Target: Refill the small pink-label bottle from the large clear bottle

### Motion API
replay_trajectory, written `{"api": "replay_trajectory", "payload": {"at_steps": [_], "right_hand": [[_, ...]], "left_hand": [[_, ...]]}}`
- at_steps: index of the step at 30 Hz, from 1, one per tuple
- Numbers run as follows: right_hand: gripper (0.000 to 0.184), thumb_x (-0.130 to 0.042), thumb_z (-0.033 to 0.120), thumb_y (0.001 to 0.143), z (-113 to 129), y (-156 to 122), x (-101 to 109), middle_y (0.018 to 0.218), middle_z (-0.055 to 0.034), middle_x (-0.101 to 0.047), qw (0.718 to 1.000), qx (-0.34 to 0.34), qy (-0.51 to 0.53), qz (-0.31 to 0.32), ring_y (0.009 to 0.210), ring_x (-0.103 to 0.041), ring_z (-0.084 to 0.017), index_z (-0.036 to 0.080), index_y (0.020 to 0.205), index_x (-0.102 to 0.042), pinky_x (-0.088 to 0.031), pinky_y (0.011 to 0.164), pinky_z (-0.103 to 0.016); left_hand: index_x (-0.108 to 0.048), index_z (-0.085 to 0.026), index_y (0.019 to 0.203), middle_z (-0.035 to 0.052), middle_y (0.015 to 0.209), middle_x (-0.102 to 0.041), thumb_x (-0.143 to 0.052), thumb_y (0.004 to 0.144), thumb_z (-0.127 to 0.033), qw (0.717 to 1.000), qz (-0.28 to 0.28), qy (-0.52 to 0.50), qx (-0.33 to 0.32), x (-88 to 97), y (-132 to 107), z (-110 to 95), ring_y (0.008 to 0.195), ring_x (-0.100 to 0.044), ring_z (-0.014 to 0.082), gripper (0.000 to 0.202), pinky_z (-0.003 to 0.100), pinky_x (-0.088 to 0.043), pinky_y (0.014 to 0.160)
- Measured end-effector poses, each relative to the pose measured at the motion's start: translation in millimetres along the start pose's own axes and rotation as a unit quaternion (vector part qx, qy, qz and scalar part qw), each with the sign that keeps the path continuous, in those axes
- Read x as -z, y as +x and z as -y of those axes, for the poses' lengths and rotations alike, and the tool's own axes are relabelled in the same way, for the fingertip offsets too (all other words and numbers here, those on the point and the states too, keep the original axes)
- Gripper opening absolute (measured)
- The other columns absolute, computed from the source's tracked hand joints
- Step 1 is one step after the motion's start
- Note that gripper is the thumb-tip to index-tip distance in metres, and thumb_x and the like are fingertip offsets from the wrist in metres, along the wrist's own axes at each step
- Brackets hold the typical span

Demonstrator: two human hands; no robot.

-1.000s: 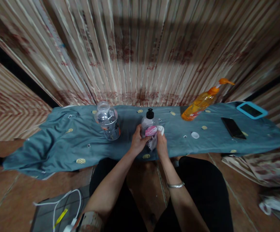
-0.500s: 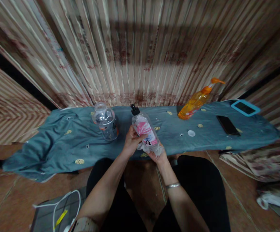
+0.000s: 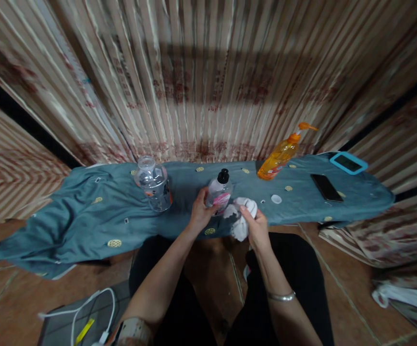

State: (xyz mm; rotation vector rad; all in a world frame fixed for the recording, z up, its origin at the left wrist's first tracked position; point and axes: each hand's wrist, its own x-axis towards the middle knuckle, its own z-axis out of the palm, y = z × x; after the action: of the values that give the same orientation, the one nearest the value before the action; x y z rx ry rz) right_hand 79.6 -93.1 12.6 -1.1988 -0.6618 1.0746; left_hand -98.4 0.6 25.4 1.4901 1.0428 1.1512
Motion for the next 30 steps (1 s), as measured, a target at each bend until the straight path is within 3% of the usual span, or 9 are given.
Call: {"api": "replay_trajectory", "payload": {"at_steps": [3,6,9,12,16,21,30], "right_hand": [[0.040,-0.087,0.042,0.098,30,23,10,0.115,-0.0059,-0.076,0.989,0.068,-0.127,0.030,0.101,-0.073,-0.022,0.017,0.127,-0.074,-0.062,0.099,-0.045],[0.063,-0.096,0.043,0.087,55,42,10,0.132,-0.0092,-0.076,0.963,0.110,-0.217,0.113,0.119,-0.073,-0.027,0.020,0.140,-0.071,-0.057,0.114,-0.054],[0.061,-0.096,0.050,0.086,68,51,12,0.119,-0.0078,-0.078,0.935,0.117,-0.278,0.185,0.108,-0.076,-0.025,0.018,0.133,-0.073,-0.061,0.107,-0.051],[0.050,-0.087,0.055,0.095,68,53,21,0.108,-0.0056,-0.078,0.917,0.115,-0.322,0.206,0.095,-0.075,-0.022,0.017,0.126,-0.074,-0.064,0.094,-0.045],[0.048,-0.085,0.054,0.098,62,55,41,0.110,-0.0059,-0.077,0.910,0.121,-0.362,0.164,0.093,-0.075,-0.020,0.017,0.127,-0.073,-0.065,0.090,-0.042],[0.041,-0.080,0.050,0.104,65,75,70,0.109,-0.0055,-0.075,0.909,0.113,-0.396,0.060,0.091,-0.074,-0.019,0.016,0.124,-0.073,-0.065,0.086,-0.039],[0.037,-0.079,0.051,0.104,99,154,110,0.105,-0.0045,-0.074,0.872,0.132,-0.452,-0.129,0.094,-0.073,-0.020,0.016,0.114,-0.074,-0.064,0.091,-0.042]], "left_hand": [[-0.071,-0.022,0.128,0.0063,0.129,-0.082,-0.094,0.074,-0.018,0.999,0.034,0.001,-0.004,-4.9,-3,-1,0.123,-0.078,0.0301,0.059,0.044,-0.062,0.110],[-0.073,-0.022,0.130,0.0082,0.130,-0.083,-0.097,0.075,-0.022,0.997,0.070,-0.015,-0.003,-10.8,-6,-1,0.124,-0.078,0.0317,0.061,0.046,-0.062,0.112],[-0.073,-0.022,0.135,0.0100,0.136,-0.082,-0.101,0.074,-0.024,0.994,0.105,-0.036,0.001,-17.4,-9,2,0.130,-0.077,0.0341,0.067,0.050,-0.061,0.117],[-0.073,-0.021,0.140,0.0121,0.141,-0.080,-0.100,0.074,-0.022,0.991,0.124,-0.042,-0.008,-23.4,-11,6,0.135,-0.075,0.0366,0.071,0.054,-0.057,0.123],[-0.068,-0.023,0.150,0.0154,0.157,-0.071,-0.100,0.078,-0.027,0.991,0.124,0.014,-0.045,-27.9,-13,9,0.150,-0.065,0.0398,0.079,0.060,-0.047,0.133],[-0.055,-0.028,0.164,0.0171,0.172,-0.056,-0.099,0.079,-0.026,0.991,0.105,0.045,-0.065,-25.2,-14,15,0.162,-0.053,0.0416,0.096,0.067,-0.043,0.135],[-0.062,-0.028,0.156,0.0152,0.165,-0.063,-0.088,0.087,-0.019,0.992,0.045,0.084,-0.077,7.0,-13,13,0.158,-0.059,0.0370,0.074,0.063,-0.049,0.132]]}}
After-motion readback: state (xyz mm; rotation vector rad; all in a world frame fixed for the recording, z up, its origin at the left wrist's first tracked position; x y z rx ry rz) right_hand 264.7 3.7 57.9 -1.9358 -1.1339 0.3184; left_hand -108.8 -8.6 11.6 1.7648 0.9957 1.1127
